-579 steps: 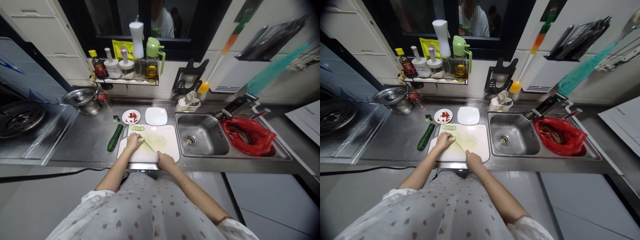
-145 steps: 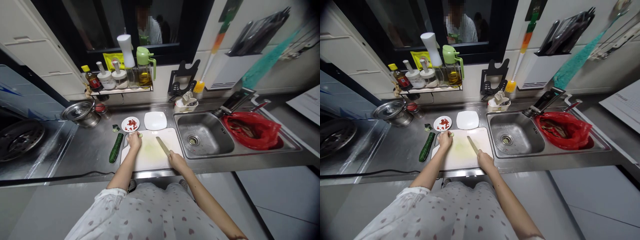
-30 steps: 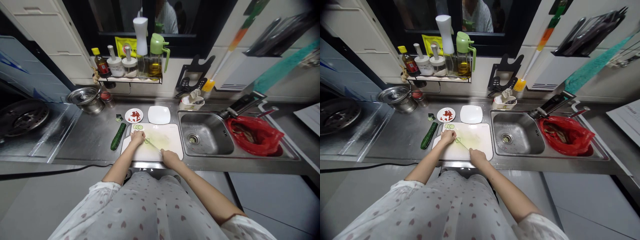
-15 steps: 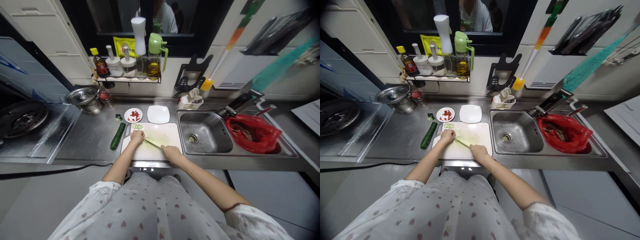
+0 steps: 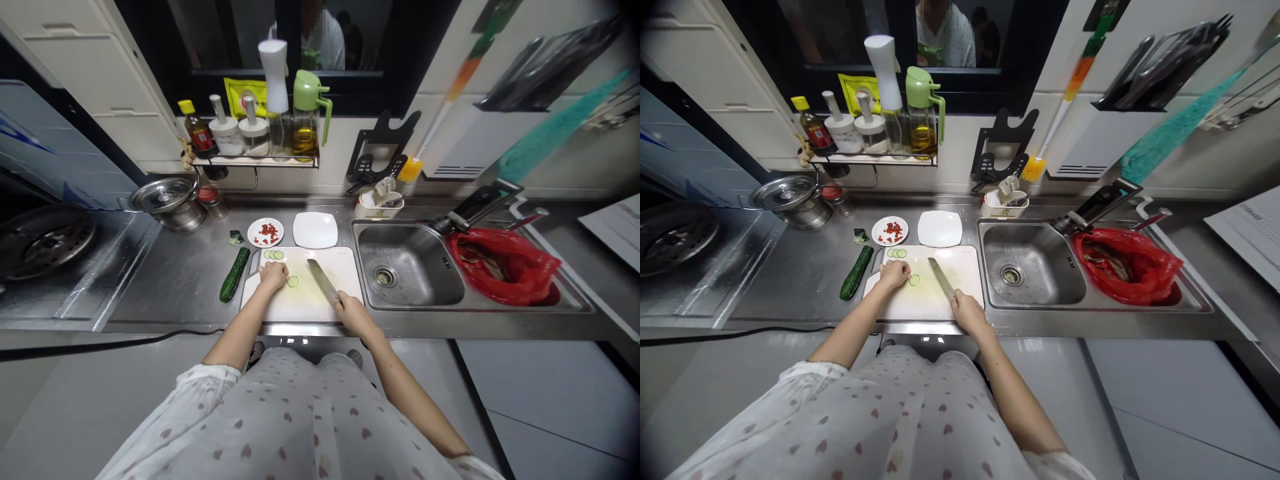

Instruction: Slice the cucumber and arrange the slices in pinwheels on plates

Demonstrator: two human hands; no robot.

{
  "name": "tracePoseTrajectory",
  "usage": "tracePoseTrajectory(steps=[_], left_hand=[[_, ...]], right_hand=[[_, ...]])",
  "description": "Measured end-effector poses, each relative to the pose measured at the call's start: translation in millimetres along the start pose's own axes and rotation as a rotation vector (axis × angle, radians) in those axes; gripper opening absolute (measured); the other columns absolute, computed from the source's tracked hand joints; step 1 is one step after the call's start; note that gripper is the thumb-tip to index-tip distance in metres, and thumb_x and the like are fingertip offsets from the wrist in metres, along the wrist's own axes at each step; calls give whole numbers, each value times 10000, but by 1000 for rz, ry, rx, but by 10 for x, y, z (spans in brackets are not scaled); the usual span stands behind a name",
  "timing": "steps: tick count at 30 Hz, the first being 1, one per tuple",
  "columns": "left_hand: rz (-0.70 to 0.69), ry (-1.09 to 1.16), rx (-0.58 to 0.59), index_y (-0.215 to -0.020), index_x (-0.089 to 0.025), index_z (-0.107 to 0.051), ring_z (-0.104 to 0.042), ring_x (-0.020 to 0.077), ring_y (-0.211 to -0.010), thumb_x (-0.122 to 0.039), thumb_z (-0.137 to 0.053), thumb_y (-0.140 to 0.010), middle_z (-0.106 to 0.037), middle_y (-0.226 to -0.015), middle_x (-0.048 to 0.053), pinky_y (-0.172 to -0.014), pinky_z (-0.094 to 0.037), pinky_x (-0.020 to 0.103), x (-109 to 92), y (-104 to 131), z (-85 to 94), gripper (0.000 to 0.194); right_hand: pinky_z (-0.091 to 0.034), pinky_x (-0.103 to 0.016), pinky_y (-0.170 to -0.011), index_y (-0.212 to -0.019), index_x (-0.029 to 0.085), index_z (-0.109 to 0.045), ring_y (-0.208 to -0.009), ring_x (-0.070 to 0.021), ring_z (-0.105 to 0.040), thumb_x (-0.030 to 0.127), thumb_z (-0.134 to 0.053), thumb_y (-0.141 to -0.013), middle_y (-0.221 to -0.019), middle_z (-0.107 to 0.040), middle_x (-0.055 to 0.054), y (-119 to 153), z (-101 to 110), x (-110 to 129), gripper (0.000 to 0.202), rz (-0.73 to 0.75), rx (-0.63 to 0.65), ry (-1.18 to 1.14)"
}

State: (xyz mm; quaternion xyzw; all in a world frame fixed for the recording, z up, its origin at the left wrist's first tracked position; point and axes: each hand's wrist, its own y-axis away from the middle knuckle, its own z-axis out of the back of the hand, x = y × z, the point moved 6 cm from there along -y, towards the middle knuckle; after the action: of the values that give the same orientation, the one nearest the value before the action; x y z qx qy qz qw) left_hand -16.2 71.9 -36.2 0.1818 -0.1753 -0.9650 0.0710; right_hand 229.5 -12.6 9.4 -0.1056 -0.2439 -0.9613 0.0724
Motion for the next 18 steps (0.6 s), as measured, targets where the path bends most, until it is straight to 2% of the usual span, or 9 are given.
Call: tracePoseTrajectory(steps=[7, 12, 15, 18], left_hand=[[-23, -43, -29, -834, -241, -668, -497, 291, -1110, -256, -591, -801, -693, -1024, 65, -950, -290, 457, -69, 71, 18, 85], [-68, -78, -117, -882, -219, -677, -485, 298, -1118, -210, -489, -853, -672, -1081, 106, -930, -295, 453, -169, 220, 13, 191], [-75, -44, -139, -880, -218, -670, -497, 305, -1109, -224, -528, -829, -668, -1088, 107, -917, -310, 448, -205, 289, -2, 151], [-55, 36, -139, -834, -218, -653, -540, 286, -1059, -214, -541, -817, -691, -1002, 82, -911, -321, 436, -226, 347, -9, 113]], right_hand=[[-364, -260, -699, -1150, 157, -541, -961, -209, -641, 304, -299, -1005, -1057, -687, -137, -67, -30, -50, 318, -86, 26, -25], [-392, -280, -734, -1149, 154, -547, -978, -231, -643, 294, -298, -994, -1082, -681, -153, -129, -9, -79, 324, -105, 9, -10], [-403, -293, -742, -1151, 156, -550, -995, -246, -641, 294, -303, -988, -1089, -680, -159, -143, -27, -88, 327, -105, 19, -11], [-407, -300, -753, -1154, 159, -551, -1011, -252, -639, 297, -300, -989, -1094, -679, -160, -143, -35, -92, 331, -105, 27, -7]])
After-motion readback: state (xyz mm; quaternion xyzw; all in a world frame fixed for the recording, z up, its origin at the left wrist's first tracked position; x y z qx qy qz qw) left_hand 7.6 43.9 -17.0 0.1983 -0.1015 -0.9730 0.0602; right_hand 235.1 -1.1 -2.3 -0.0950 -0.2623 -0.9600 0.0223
